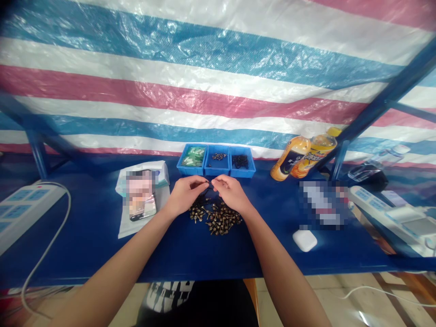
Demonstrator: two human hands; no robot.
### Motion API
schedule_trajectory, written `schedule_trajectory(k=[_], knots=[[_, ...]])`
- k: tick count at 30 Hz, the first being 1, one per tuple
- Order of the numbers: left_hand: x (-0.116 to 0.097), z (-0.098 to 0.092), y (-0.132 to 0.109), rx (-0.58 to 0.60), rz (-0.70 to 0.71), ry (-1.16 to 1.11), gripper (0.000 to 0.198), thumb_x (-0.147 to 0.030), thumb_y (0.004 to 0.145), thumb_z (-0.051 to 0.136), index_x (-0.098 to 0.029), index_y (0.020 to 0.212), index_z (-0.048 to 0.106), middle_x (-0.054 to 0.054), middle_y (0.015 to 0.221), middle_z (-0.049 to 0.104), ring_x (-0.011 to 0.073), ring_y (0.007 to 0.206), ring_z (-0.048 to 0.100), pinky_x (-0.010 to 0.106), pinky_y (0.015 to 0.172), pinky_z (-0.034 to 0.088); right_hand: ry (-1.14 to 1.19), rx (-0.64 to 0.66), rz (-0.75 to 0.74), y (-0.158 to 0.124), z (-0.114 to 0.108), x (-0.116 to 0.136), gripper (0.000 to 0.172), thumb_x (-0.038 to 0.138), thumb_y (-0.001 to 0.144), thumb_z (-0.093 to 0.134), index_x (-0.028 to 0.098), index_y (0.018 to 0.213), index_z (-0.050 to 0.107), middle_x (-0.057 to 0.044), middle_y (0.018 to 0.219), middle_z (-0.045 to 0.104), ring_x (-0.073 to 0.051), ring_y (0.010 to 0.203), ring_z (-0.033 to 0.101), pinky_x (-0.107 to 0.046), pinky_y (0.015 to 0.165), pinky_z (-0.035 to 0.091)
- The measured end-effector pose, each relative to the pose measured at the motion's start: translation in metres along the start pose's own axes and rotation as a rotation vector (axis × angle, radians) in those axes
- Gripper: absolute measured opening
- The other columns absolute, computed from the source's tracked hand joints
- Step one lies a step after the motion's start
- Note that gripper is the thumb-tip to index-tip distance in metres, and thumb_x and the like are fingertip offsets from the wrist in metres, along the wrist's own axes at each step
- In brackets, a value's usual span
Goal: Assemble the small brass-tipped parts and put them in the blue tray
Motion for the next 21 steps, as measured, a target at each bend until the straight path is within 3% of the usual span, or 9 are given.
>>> schedule_trajectory(k=[5,8,10,13,16,18,21], knots=[[-0.002,0.002,0.000,0.002,0.019,-0.029,0.022,-0.040,0.087,0.063,-0.022,0.092,0.075,0.002,0.095,0.077,0.0193,0.086,0.071,0.029,0.080,0.053,0.013,-0.035,0.031,0.001,-0.003,-0.002,0.026,0.039,0.086,0.059,0.020,0.068,0.061,0.002,0.061,0.059,-0.012,0.057,0.053,-0.026,0.058,0.041],[-0.001,0.001,-0.001,-0.021,0.017,-0.031,0.023,-0.041,0.087,0.063,-0.021,0.092,0.075,0.002,0.094,0.077,0.0190,0.084,0.070,0.028,0.078,0.053,0.138,-0.195,0.063,0.005,-0.022,-0.011,0.031,0.040,0.085,0.060,0.020,0.063,0.056,0.003,0.055,0.054,-0.011,0.051,0.050,-0.025,0.053,0.039],[-0.001,0.001,-0.001,-0.026,0.013,-0.016,0.023,-0.041,0.088,0.063,-0.021,0.091,0.075,0.002,0.093,0.077,0.0189,0.083,0.070,0.028,0.078,0.052,0.247,-0.354,0.090,0.004,-0.042,-0.020,0.025,0.044,0.083,0.063,0.020,0.079,0.061,0.004,0.059,0.057,-0.010,0.048,0.050,-0.024,0.050,0.038],[-0.001,0.001,-0.001,-0.026,0.009,-0.010,0.022,-0.040,0.088,0.063,-0.022,0.091,0.075,0.002,0.095,0.077,0.0191,0.084,0.070,0.028,0.079,0.052,0.270,-0.467,0.115,0.003,-0.061,-0.028,0.050,0.049,0.077,0.071,0.026,0.119,0.055,0.004,0.075,0.067,-0.010,0.046,0.051,-0.023,0.047,0.038],[-0.002,0.002,-0.001,-0.027,0.018,-0.018,0.021,-0.039,0.087,0.064,-0.022,0.091,0.075,0.002,0.097,0.077,0.0194,0.086,0.071,0.029,0.081,0.053,0.189,-0.440,0.091,0.004,-0.064,-0.024,0.045,0.051,0.078,0.070,0.023,0.112,0.061,0.003,0.074,0.066,-0.008,0.046,0.047,-0.023,0.046,0.036],[-0.004,0.002,-0.002,-0.027,0.034,-0.013,0.020,-0.038,0.088,0.064,-0.022,0.091,0.075,0.002,0.097,0.077,0.0194,0.087,0.071,0.029,0.082,0.053,0.140,-0.351,0.062,0.005,-0.054,-0.017,0.036,0.053,0.081,0.067,0.021,0.096,0.066,0.002,0.070,0.063,-0.009,0.048,0.047,-0.024,0.047,0.036],[-0.008,0.002,-0.003,-0.022,0.064,0.012,0.018,-0.036,0.088,0.064,-0.023,0.091,0.075,0.001,0.097,0.078,0.0192,0.086,0.071,0.028,0.080,0.053,0.042,-0.178,0.003,0.003,-0.031,-0.005,0.036,0.056,0.083,0.064,0.020,0.078,0.065,0.001,0.066,0.061,-0.011,0.054,0.049,-0.025,0.052,0.037]])
Point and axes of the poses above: each hand's wrist, its own y-axis towards the middle knuckle, its own z-axis out of the palm, x = y × z, the point moved 9 cm from there along y, towards the middle knuckle
